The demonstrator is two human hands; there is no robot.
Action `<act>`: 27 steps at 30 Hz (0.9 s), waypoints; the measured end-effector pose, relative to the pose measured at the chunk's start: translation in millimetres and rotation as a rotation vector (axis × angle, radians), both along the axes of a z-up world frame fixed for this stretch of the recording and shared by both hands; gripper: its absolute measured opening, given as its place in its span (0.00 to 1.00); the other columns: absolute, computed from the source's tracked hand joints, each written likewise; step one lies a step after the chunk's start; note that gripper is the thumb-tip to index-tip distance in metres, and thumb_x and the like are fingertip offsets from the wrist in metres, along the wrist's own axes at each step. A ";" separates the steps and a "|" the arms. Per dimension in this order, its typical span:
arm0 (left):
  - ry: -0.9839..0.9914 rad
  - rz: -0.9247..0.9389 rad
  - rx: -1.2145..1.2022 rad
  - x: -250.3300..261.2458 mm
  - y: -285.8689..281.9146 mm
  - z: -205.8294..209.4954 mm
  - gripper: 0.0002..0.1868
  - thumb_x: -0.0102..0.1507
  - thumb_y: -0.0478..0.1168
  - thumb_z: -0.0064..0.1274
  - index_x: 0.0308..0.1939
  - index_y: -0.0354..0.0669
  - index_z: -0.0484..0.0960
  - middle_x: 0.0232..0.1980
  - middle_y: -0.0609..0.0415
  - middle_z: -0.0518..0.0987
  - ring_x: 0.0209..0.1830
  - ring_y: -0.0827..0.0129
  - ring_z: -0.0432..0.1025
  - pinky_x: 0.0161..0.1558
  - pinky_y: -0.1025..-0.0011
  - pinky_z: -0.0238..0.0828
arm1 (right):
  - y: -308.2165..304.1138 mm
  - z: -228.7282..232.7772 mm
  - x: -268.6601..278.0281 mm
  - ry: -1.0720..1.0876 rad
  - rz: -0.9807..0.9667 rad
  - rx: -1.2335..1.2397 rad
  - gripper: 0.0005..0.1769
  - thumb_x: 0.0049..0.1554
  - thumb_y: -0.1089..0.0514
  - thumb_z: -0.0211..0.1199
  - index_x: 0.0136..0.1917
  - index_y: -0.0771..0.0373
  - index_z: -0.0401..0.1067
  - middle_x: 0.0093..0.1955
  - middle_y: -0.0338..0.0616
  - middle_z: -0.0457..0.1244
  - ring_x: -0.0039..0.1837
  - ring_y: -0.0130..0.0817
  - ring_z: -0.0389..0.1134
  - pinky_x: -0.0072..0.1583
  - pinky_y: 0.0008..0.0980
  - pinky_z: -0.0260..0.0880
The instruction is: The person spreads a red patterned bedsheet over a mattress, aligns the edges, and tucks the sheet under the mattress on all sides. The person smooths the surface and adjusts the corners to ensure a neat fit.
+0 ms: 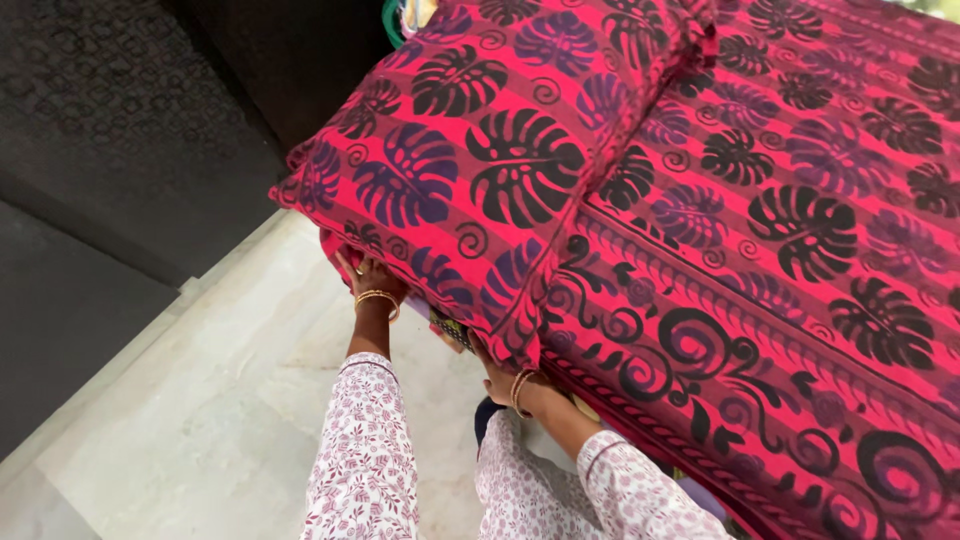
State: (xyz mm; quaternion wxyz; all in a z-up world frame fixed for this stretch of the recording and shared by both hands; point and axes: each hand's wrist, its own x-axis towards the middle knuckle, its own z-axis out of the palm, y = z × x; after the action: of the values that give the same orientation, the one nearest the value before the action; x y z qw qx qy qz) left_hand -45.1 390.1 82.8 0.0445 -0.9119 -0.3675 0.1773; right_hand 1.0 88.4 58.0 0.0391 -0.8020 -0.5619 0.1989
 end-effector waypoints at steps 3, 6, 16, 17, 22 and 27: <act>0.230 0.038 0.128 6.6 -18.6 7.1 0.37 0.69 0.62 0.37 0.80 0.56 0.53 0.85 0.54 0.47 0.85 0.54 0.35 0.67 0.21 0.10 | 1.8 26.5 -3.0 0.130 -0.050 -0.116 0.57 0.59 0.51 0.58 0.86 0.50 0.21 0.83 0.62 0.41 0.82 0.61 0.41 0.78 0.58 0.40; -0.085 0.066 0.372 0.6 -49.2 1.3 0.38 0.67 0.57 0.36 0.79 0.53 0.51 0.82 0.54 0.47 0.83 0.52 0.31 0.63 0.22 0.10 | 0.3 67.7 -8.8 0.279 -0.106 -0.312 0.57 0.61 0.52 0.51 0.91 0.52 0.19 0.76 0.64 0.56 0.77 0.57 0.58 0.78 0.52 0.52; -0.521 -0.150 0.161 -26.6 -230.2 -106.1 0.33 0.70 0.53 0.39 0.75 0.38 0.66 0.81 0.44 0.56 0.85 0.51 0.41 0.79 0.38 0.24 | -105.7 -21.8 -35.6 -0.214 -0.145 0.245 0.50 0.54 0.58 0.57 0.82 0.71 0.37 0.86 0.58 0.35 0.86 0.49 0.33 0.81 0.46 0.31; -0.621 -0.169 0.075 -32.8 -253.0 -104.3 0.31 0.71 0.52 0.41 0.74 0.38 0.68 0.80 0.44 0.58 0.85 0.51 0.43 0.82 0.39 0.27 | -122.4 -19.8 -38.2 -0.256 -0.162 0.267 0.49 0.54 0.60 0.56 0.82 0.71 0.38 0.86 0.58 0.33 0.86 0.47 0.31 0.80 0.44 0.31; -1.012 -0.460 -0.145 -38.1 -343.1 -70.3 0.29 0.63 0.46 0.52 0.65 0.35 0.74 0.73 0.34 0.64 0.77 0.40 0.52 0.76 0.40 0.38 | -200.1 0.6 -48.5 -0.212 -0.246 0.064 0.48 0.53 0.61 0.55 0.82 0.69 0.38 0.86 0.56 0.33 0.86 0.46 0.31 0.81 0.44 0.31; -1.006 -0.720 -0.329 -45.0 -402.7 -52.6 0.23 0.62 0.41 0.57 0.60 0.38 0.77 0.67 0.38 0.69 0.75 0.38 0.56 0.77 0.42 0.45 | -274.3 -7.1 -61.2 -0.210 -0.386 0.308 0.42 0.54 0.58 0.56 0.79 0.65 0.49 0.82 0.54 0.45 0.82 0.49 0.45 0.79 0.48 0.41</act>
State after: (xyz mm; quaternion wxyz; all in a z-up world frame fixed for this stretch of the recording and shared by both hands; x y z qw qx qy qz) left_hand -90.1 -12.6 30.1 -0.2174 -0.9448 0.0179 -0.2443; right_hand -60.2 -185.9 50.9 0.1395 -0.8950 -0.4234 0.0157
